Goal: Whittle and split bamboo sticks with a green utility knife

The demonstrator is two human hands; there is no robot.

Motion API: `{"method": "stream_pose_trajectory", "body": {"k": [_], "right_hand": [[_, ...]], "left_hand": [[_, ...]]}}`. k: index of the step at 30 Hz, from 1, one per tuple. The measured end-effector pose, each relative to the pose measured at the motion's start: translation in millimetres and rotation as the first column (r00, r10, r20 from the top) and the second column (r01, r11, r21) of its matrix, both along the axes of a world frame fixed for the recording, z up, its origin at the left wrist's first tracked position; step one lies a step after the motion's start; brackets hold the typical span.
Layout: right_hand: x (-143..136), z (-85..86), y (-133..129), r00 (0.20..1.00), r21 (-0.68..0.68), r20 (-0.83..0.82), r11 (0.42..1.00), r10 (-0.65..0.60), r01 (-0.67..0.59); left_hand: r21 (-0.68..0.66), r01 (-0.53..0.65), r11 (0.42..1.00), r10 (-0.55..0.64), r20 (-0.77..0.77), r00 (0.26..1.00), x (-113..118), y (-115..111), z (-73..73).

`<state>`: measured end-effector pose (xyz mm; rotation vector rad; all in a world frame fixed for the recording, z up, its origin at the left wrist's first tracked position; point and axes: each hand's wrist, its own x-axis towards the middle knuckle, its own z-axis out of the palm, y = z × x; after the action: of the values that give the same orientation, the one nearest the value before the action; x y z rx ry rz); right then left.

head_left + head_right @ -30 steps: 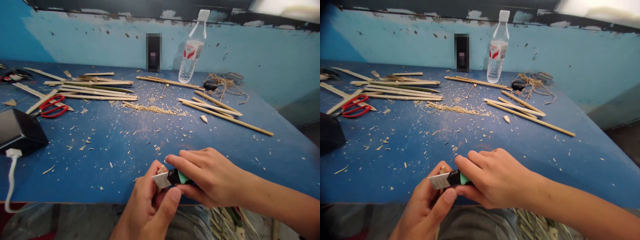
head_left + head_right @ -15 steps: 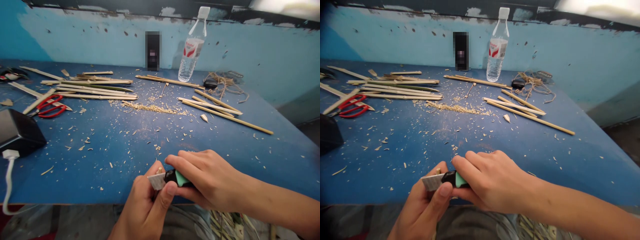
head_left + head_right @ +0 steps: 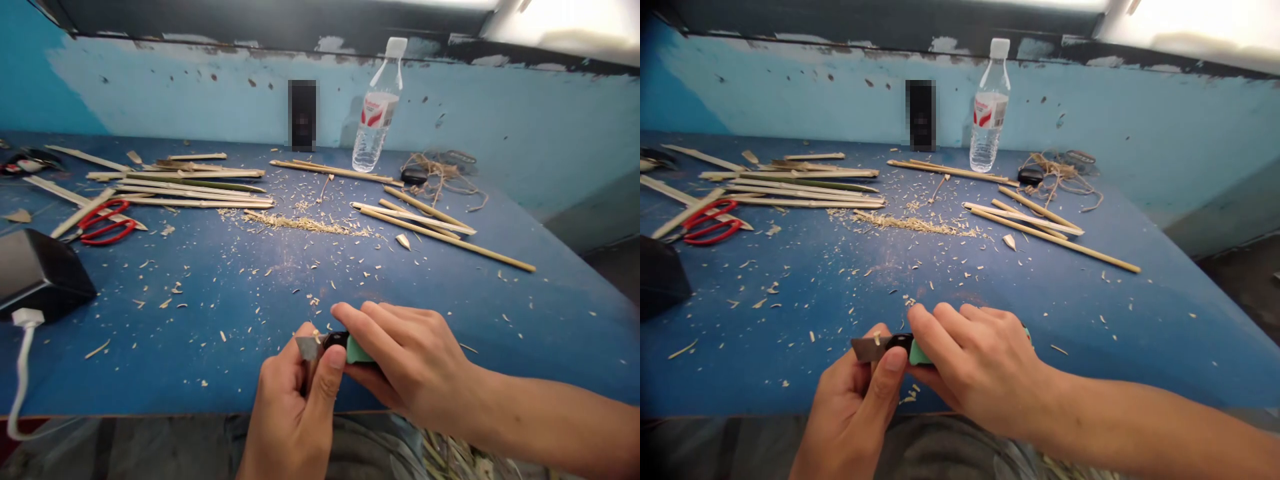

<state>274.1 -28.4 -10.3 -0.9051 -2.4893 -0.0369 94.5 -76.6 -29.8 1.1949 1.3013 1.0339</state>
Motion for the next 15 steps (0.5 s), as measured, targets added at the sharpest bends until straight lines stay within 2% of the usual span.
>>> {"method": "stream_pose_trajectory", "body": {"k": [3,6,8,13,15], "right_hand": [[2,0.2,5,0.998,0.004,-0.050,1.000,-0.029,0.030],[9,1.0,17,0.971,0.015,-0.168,0.985,-0.168,0.173],[13,1.3,24,0.962,0.004,-0.176,0.977,-0.210,0.214],[14,1.4,24,0.996,-0.074,-0.084,0.997,-0.006,0.000],[13,2.2,20,0.996,-0.063,-0.070,0.996,0.058,-0.063]], "left_hand": [[-0.008,-0.026,1.000,0.026,0.028,0.999,0,-1,0.5],[-0.010,-0.044,0.999,0.044,0.040,0.998,2,-1,1.1],[-0.014,-0.029,0.999,0.030,0.084,0.996,2,-1,1.2],[-0.086,0.063,0.994,-0.028,0.363,0.932,-3,-5,0.7],[-0.107,0.075,0.991,-0.027,0.392,0.919,-6,-7,1.5]]}}
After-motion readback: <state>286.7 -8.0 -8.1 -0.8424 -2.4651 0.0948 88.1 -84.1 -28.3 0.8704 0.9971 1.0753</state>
